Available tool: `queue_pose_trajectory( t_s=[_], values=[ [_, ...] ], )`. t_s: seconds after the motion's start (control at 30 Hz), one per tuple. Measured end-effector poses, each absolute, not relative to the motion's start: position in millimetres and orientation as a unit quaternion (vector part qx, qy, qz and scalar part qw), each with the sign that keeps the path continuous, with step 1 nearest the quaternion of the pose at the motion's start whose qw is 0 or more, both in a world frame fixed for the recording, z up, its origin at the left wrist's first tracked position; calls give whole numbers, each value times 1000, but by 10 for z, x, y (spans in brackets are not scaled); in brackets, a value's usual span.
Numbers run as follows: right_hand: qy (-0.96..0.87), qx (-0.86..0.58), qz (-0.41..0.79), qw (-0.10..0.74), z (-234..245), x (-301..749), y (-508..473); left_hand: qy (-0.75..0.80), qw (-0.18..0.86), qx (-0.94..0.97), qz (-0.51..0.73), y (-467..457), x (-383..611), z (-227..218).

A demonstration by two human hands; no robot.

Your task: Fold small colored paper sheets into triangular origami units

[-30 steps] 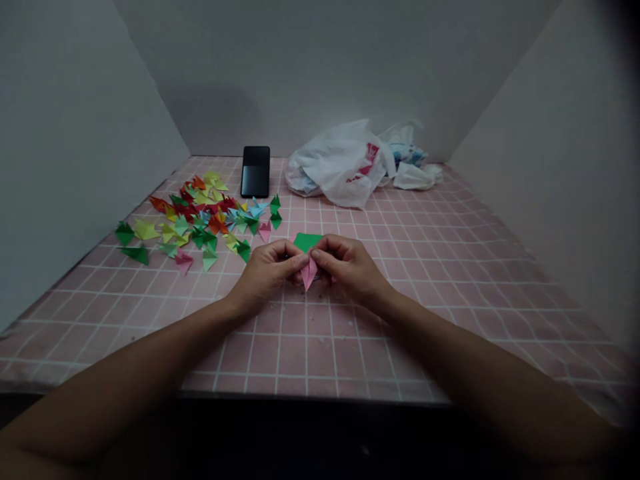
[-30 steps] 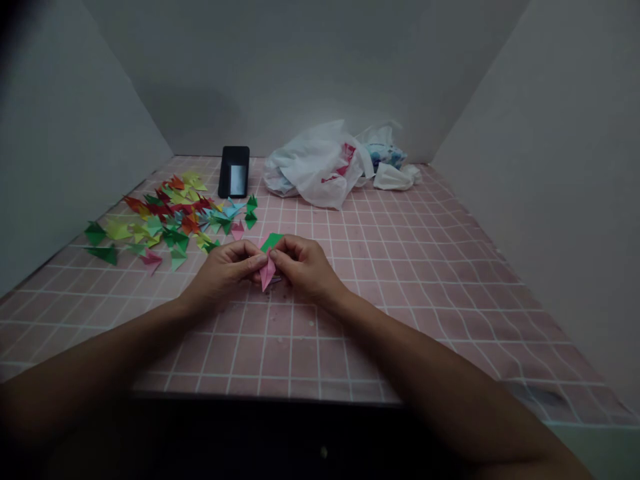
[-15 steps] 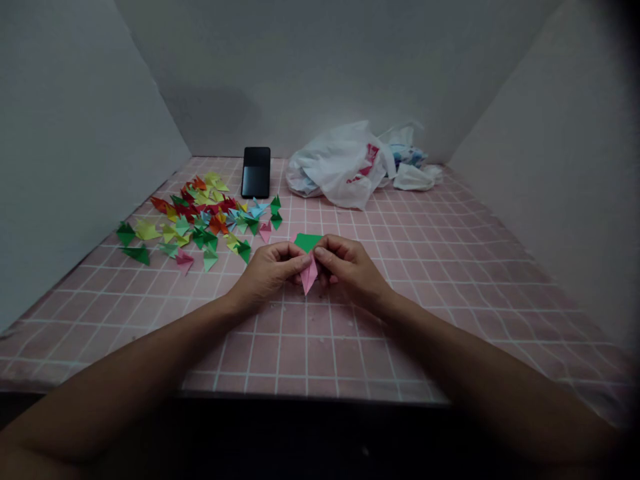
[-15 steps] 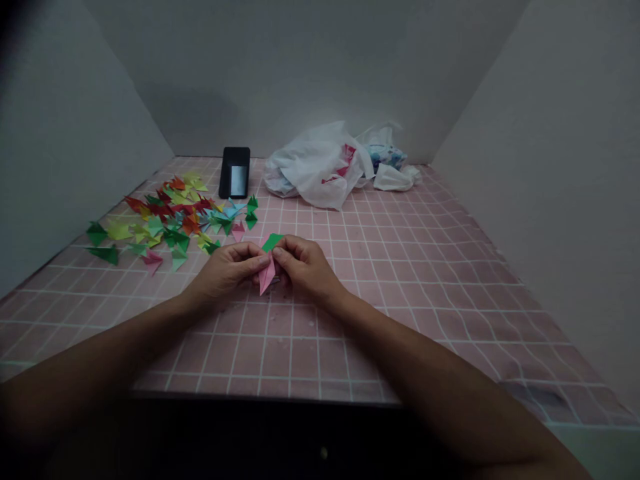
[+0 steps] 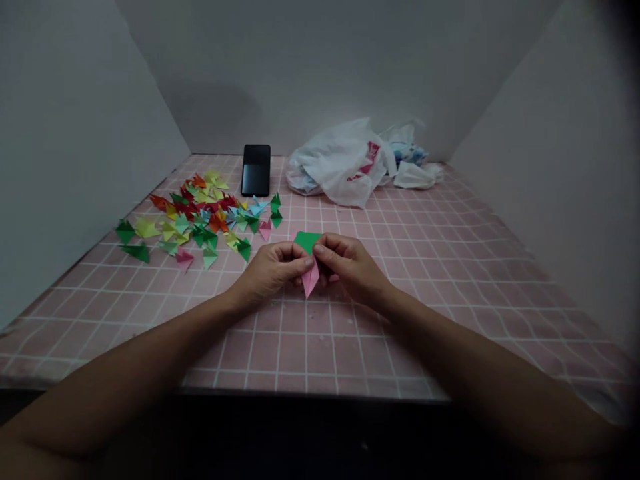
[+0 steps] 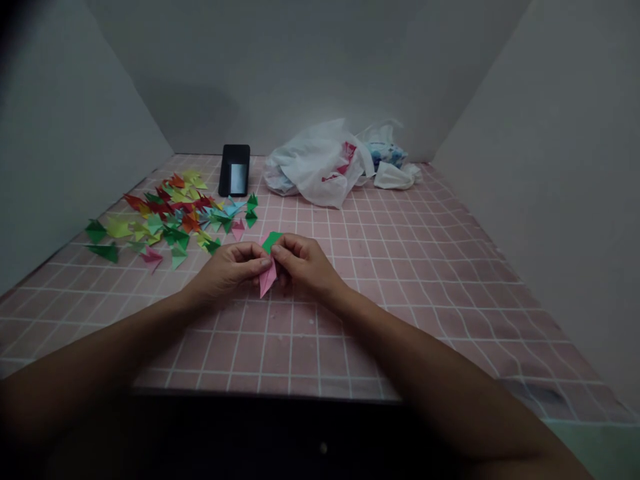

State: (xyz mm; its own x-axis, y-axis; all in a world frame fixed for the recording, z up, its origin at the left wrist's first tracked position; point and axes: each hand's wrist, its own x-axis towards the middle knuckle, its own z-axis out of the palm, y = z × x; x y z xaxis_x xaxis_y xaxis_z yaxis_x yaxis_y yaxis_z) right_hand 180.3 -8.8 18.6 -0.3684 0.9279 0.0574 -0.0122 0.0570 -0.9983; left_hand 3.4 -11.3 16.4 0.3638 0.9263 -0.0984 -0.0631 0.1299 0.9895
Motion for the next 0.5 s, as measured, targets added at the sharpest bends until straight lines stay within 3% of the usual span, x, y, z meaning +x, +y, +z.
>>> queue_pose_trajectory(
  t_s=[0.23, 0.5],
  values=[
    [-651, -390, 502, 414, 206, 1816, -83, 416, 629, 540, 372, -123, 50, 169],
    [-627, -380, 535, 419, 206, 1809, -84, 401, 614, 567, 376, -116, 47, 208]
  ],
)
